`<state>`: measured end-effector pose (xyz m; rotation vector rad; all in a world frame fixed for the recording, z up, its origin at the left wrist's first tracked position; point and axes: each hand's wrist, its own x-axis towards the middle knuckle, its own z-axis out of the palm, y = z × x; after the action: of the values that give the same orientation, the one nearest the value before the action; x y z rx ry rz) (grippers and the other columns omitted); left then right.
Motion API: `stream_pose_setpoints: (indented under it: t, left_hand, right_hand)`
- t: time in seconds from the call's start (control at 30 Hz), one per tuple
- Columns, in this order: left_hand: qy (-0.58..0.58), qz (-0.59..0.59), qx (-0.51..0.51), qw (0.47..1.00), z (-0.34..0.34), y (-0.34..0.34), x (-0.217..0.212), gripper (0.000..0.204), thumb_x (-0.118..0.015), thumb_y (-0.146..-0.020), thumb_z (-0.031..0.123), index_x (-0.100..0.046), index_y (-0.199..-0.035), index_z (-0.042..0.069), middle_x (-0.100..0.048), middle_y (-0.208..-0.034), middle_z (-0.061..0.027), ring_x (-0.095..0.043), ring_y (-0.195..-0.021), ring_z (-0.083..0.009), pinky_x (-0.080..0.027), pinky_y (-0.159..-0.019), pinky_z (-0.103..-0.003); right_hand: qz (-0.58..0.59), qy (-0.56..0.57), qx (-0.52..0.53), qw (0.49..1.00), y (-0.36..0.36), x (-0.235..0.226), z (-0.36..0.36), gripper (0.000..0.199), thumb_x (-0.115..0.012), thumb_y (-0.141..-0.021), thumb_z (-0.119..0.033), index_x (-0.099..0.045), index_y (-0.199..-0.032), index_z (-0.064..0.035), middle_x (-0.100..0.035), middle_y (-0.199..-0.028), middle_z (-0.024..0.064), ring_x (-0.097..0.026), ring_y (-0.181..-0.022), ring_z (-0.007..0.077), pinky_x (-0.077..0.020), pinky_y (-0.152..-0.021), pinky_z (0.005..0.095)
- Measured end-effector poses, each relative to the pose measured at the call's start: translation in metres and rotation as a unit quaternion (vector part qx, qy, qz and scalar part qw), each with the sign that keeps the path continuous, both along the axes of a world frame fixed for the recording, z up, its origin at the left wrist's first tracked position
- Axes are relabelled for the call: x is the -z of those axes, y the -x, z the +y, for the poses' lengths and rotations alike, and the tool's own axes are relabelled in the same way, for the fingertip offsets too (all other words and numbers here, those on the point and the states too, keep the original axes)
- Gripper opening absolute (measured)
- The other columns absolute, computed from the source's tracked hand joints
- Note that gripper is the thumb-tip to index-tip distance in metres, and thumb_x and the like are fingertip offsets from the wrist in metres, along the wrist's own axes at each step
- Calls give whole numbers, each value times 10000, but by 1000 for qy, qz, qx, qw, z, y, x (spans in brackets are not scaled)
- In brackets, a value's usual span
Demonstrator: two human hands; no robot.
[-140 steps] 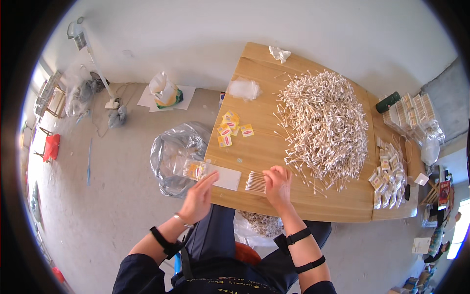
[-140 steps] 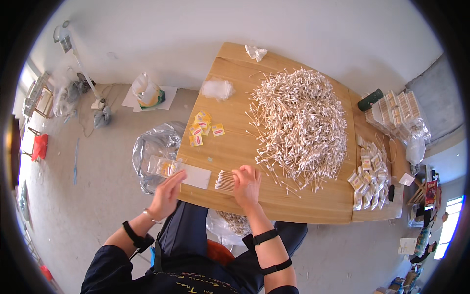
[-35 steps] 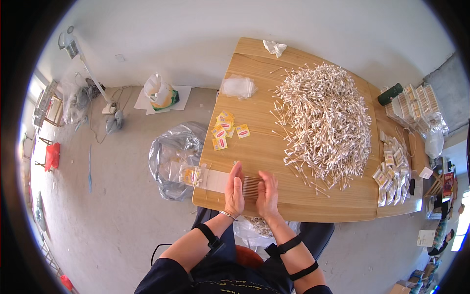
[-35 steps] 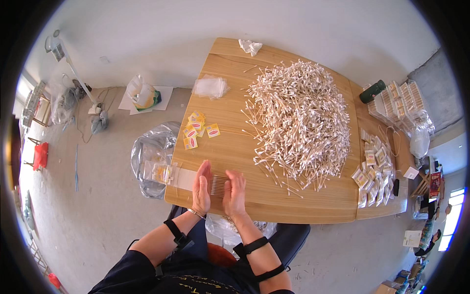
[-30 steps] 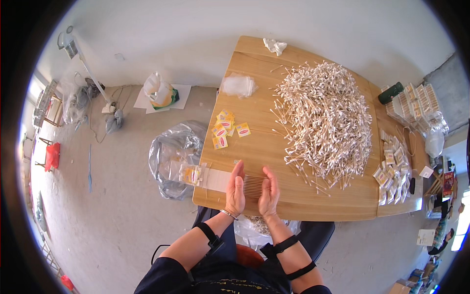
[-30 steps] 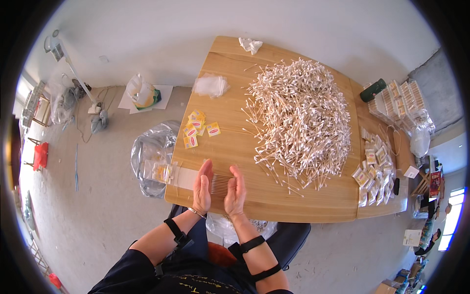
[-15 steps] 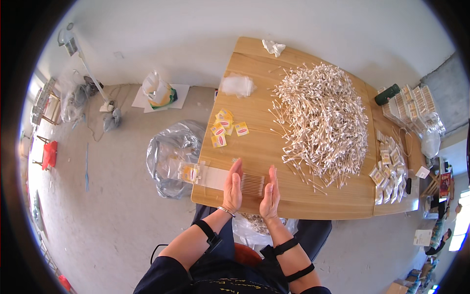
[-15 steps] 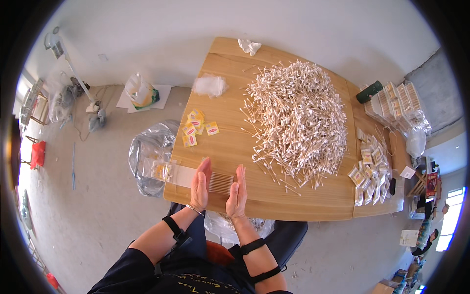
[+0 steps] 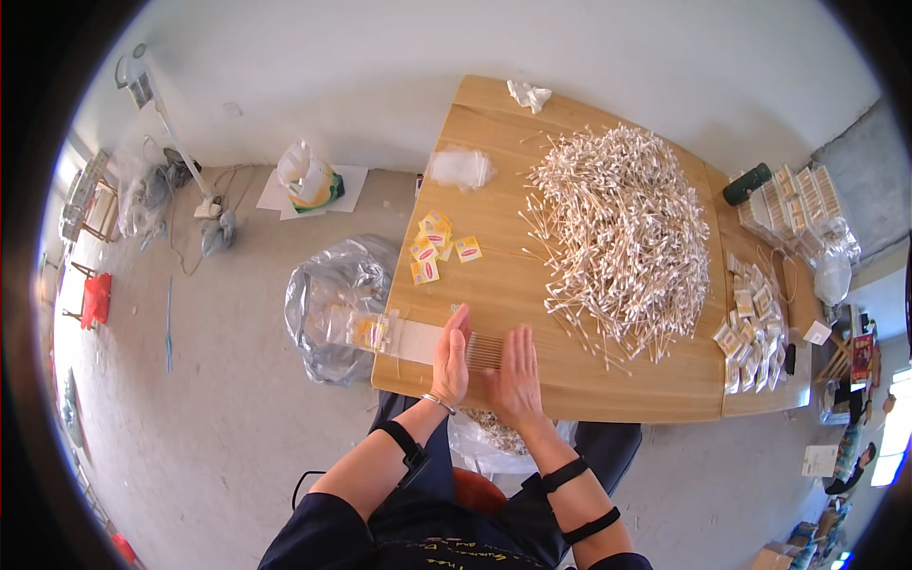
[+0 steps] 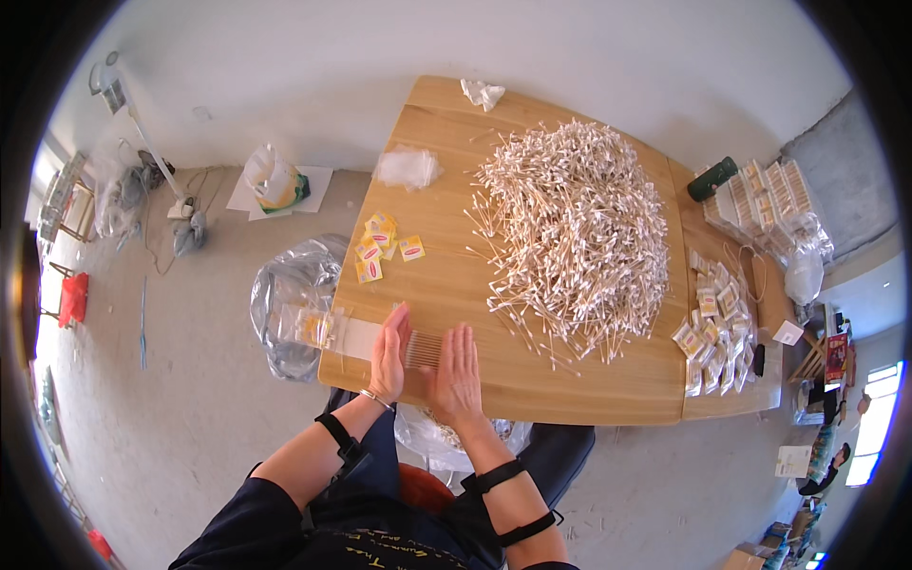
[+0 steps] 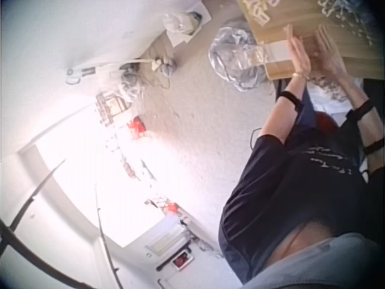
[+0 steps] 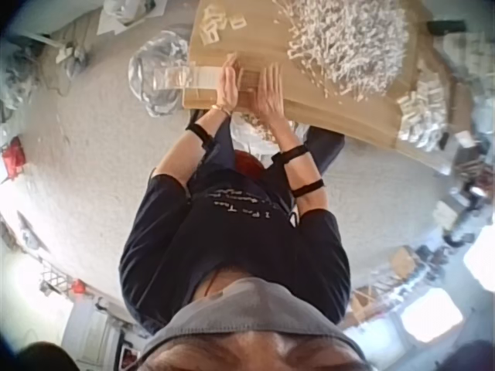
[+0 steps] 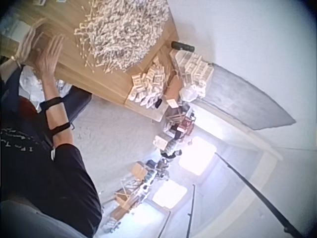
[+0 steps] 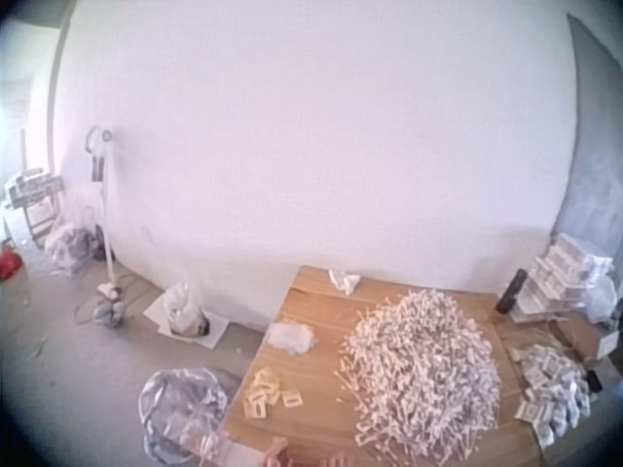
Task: Counting and packaging groups of cotton swabs into small plastic bags.
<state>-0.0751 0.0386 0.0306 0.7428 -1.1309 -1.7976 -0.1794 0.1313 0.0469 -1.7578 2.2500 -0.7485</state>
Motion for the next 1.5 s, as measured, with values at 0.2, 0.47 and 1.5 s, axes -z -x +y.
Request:
stream_pose_setpoints:
  t: [0.2, 0.47, 1.5]
  left_hand:
    - [14, -20, 35, 999, -10, -10, 2, 597, -410, -1020, 374, -295, -1441, -33, -312, -1496, -188, -269, -1413, -285, -214, -1160, -374]
    - [476, -461, 200, 722, 21, -65, -66, 582, -643, -867, 324, -455, -1332, 29, -549, -959, -168, -559, -911, -322, -454, -823, -418]
    - [470, -513, 223, 683, 28, -53, -63, 882, -596, -792, 636, -370, -1379, 18, -539, -1102, -164, -572, -1002, -337, -447, -831, -450]
  right_hand:
    - [121, -70, -36, 989, -15, -14, -2, 983, -567, -832, -595, -247, -1409, 133, -230, -1490, 314, -196, -1416, 432, -171, -1163, 488]
    - [118, -74, -34, 990, -12, -15, 0, 1104, -608, -752, -667, -234, -1413, 134, -193, -1505, 306, -185, -1424, 416, -169, -1167, 481]
    - [120, -72, -30, 990, -11, -1, -1, 898, -527, -838, -477, -187, -1440, 96, -171, -1517, 288, -156, -1436, 403, -151, -1175, 491]
